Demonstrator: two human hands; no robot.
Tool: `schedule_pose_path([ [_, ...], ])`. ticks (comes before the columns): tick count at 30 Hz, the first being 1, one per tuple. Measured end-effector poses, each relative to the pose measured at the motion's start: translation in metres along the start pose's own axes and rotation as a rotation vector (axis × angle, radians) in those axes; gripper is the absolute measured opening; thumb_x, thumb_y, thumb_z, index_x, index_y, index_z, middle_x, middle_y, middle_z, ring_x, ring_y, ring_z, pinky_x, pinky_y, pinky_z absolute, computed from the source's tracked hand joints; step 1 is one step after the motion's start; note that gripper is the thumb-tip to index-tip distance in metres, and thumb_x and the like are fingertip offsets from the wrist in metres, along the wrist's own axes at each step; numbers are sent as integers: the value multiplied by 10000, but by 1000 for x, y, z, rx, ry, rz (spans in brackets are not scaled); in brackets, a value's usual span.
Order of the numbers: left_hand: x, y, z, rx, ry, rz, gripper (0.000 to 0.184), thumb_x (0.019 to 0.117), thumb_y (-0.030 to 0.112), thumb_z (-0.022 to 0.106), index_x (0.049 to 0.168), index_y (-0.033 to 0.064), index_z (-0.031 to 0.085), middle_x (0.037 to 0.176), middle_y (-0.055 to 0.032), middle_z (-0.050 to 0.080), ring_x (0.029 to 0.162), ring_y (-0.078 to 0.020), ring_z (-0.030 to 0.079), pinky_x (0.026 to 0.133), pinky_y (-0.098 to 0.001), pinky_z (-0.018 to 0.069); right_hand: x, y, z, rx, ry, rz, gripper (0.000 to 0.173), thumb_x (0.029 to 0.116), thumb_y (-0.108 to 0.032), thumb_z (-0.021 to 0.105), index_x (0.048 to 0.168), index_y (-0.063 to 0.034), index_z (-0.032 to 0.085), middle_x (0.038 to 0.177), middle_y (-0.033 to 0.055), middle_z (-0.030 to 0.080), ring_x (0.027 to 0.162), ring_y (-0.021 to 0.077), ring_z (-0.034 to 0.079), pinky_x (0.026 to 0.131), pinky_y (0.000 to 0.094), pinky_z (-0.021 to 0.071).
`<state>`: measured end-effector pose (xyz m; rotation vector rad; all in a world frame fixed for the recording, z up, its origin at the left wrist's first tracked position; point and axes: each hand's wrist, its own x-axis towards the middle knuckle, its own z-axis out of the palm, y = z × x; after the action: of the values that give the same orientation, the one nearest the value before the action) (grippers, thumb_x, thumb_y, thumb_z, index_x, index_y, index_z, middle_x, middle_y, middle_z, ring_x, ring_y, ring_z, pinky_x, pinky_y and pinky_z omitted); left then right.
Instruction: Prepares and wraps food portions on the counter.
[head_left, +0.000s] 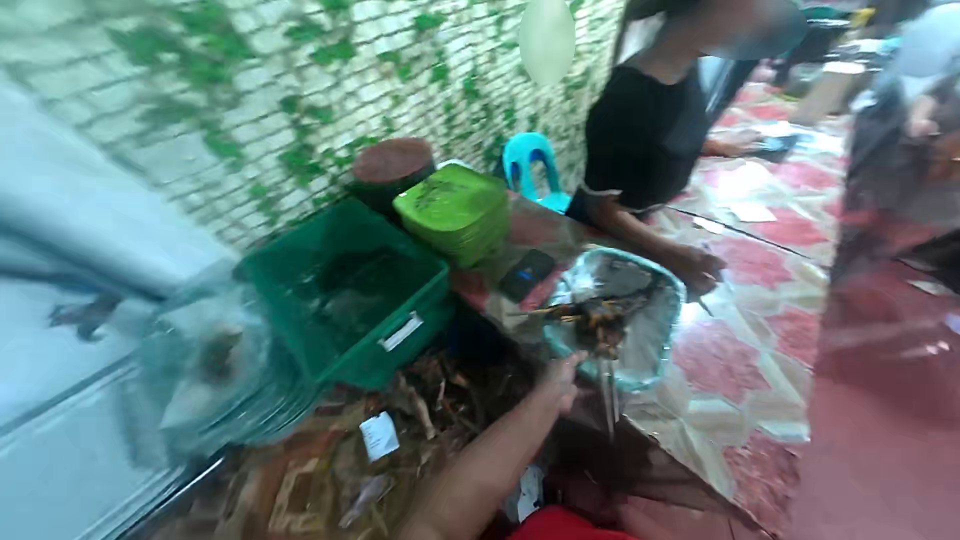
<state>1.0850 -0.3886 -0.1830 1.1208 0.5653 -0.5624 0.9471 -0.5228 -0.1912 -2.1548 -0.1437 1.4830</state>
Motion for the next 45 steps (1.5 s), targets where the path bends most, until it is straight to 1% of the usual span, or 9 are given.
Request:
schedule_pose_path([
  [5, -28, 10, -46, 229, -227, 47, 586, 1099, 368, 452, 1562, 36, 313, 1430, -236, 548, 1175, -319, 640, 967, -454, 531, 49, 20, 11, -252, 135, -20, 421, 1045, -405, 555, 1303, -100, 687, 1263, 223, 686, 1214, 423, 632, 1041, 631, 461],
  [8, -66, 31, -126, 472, -242, 274, 545, 1075, 229, 523, 1562, 42, 366, 1394, -196, 601, 1163, -272, 662, 989, -437, 539, 6, -42, -24, -342, 99, -130, 351, 1047, -284, 569, 1268, -35, 681, 1201, 238, 689, 1136, 411, 654, 1014, 590, 486],
  [11, -93, 69, -233, 669, 183, 569, 510, 1037, 211, 573, 1497, 22, 459, 1404, -160, 603, 1232, -225, 629, 1045, -401, 517, -38, -80, -89, -272, -112, -572, 283, 1020, -122, 590, 1208, 62, 695, 1075, 216, 741, 939, 343, 728, 892, 541, 566],
  [16, -93, 102, -382, 672, 944, 877, 527, 1056, 281, 512, 1501, 9, 438, 1522, -203, 482, 1415, -330, 459, 1162, -516, 390, -27, -236, -200, -181, -71, -942, 288, 1032, -428, 561, 1138, -214, 723, 996, -99, 740, 848, -17, 683, 745, 196, 594],
  [20, -60, 87, -402, 713, 1069, 901, 597, 1050, 288, 479, 1549, -15, 354, 1590, -248, 369, 1469, -385, 375, 1197, -527, 335, 53, -378, -221, -328, 119, -968, 209, 1038, -131, 564, 1163, -42, 705, 1069, 38, 754, 943, 103, 722, 888, 300, 605],
  [25, -17, 71, -405, 1034, 1311, 978, 513, 1018, 250, 492, 1430, -53, 526, 1474, -274, 521, 1388, -528, 438, 1109, -674, 357, 186, -481, -213, -497, 21, -824, 266, 1055, -257, 584, 1233, -91, 692, 1141, 95, 715, 976, 181, 689, 888, 416, 564],
  [37, -16, 67, -407, 963, 1286, 1001, 509, 1040, 287, 487, 1436, -32, 521, 1506, -224, 506, 1463, -423, 377, 1187, -535, 330, 279, -490, -171, -719, -147, -982, 261, 1014, -238, 649, 1227, -101, 710, 1116, 107, 735, 993, 252, 709, 902, 527, 568],
  [42, -67, 45, -427, 409, 958, 941, 766, 1045, 589, 393, 1612, 91, 266, 1670, -90, 282, 1502, -173, 338, 1196, -399, 369, 203, -485, -169, -749, -127, -972, 188, 1012, -294, 646, 1074, -138, 731, 916, 9, 723, 795, 114, 685, 739, 371, 597],
  [45, -104, -22, -464, 268, 1173, 676, 581, 1077, 365, 412, 1596, 127, 306, 1605, -81, 402, 1431, -179, 446, 1156, -411, 422, 144, -459, -159, -983, -360, -629, 234, 1032, -324, 619, 1039, -124, 740, 786, 14, 694, 669, 125, 651, 664, 372, 576],
])
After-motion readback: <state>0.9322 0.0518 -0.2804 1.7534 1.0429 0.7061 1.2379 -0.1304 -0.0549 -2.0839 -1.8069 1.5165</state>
